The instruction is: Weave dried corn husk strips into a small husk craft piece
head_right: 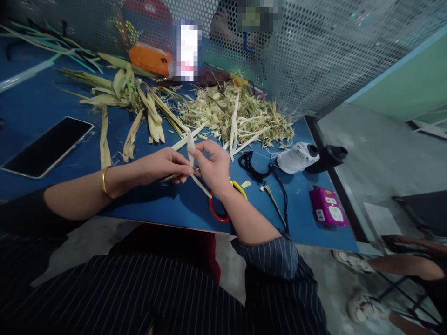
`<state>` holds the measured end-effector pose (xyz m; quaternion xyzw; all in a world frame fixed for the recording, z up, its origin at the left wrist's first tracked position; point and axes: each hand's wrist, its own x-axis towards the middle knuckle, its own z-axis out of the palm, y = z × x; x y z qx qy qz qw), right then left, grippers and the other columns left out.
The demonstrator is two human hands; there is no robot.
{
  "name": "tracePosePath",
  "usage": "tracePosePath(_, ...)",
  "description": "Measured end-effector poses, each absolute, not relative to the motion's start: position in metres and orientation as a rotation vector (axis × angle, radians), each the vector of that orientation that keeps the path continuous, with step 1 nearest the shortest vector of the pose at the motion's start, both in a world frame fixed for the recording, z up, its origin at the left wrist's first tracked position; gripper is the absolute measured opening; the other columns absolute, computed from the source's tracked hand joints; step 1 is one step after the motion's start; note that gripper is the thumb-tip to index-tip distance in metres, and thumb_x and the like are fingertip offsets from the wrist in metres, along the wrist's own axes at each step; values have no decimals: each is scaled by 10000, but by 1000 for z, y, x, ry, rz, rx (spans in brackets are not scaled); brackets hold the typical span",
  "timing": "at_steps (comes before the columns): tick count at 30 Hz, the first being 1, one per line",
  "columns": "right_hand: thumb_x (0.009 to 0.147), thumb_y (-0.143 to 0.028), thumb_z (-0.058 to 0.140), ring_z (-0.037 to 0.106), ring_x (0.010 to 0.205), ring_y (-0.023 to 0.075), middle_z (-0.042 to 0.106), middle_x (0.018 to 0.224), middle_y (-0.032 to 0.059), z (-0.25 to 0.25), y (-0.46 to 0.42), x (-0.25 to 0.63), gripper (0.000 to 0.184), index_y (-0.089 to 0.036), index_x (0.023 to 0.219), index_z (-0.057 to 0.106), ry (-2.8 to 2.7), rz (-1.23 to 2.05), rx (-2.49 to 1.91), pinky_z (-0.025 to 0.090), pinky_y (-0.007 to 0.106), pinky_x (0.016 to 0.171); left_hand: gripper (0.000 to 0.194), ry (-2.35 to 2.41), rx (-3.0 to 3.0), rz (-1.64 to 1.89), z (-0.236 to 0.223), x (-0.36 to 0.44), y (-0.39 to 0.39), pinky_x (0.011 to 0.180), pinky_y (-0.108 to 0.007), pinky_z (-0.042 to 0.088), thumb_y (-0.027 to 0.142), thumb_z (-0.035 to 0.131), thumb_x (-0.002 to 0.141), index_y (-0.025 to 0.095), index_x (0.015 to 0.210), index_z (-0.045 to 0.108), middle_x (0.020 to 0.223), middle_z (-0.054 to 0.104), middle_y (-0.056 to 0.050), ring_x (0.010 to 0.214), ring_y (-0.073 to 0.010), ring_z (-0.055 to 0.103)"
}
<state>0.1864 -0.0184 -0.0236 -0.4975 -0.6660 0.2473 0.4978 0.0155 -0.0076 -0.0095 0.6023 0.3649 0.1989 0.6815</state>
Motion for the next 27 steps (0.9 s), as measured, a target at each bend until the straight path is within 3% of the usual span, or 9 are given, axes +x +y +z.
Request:
tracePosePath(4, 872, -372, 597, 618, 1071, 184, 701, 1074, 47, -26, -6, 200, 191, -230, 943, 704, -1379, 590, -1154, 446, 367, 988, 210, 786, 1153, 609, -4, 11, -3, 516, -177, 430, 329, 697, 824, 123, 811, 738, 646, 631, -21, 533, -63, 532)
tracePosePath(7, 856, -405, 616, 652, 995, 182, 717, 1031, 46, -27, -1, 207, 260, -240, 1042, 689, -1197, 780, -1140, 486, 377, 932, 184, 757, 969, 735, -1, 9, 3, 515, -161, 443, 291, 695, 839, 112, 868, 728, 629, 596, -1, 531, -54, 526)
tracePosePath(11, 814, -398, 681, 654, 890, 164, 725, 890, 20, -26, -7, 199, 196, -235, 904, 741, -1444, 1103, -1074, 495, 342, 882, 140, 702, 839, 770, -1, 7, 8, 527, -144, 474, 220, 656, 871, 98, 909, 714, 629, 596, 2, 534, -51, 547)
tracePosePath(17, 838, -442, 644, 536, 654, 118, 622, 687, -16, -30, -14, 189, 255, -211, 743, 696, -1601, 1066, -1092, 456, 281, 670, 172, 635, 829, 645, -6, 6, 8, 515, -155, 508, 242, 664, 867, 106, 963, 706, 712, 695, -42, 511, -69, 595)
tracePosePath(23, 874, -496, 558, 539, 732, 138, 625, 741, -5, -35, -12, 192, 331, -199, 788, 678, -1781, 1064, -1076, 456, 299, 753, 82, 732, 898, 653, -7, 8, 3, 576, -182, 545, 173, 650, 863, 104, 867, 694, 759, 730, -75, 570, -96, 652)
tracePosePath(27, 818, -478, 619, 524, 681, 129, 595, 692, -16, -40, -11, 190, 278, -214, 733, 640, -1602, 1097, -1104, 457, 279, 685, 132, 699, 948, 684, -5, 8, 2, 611, -186, 551, 224, 659, 867, 102, 862, 709, 836, 738, -77, 617, -90, 659)
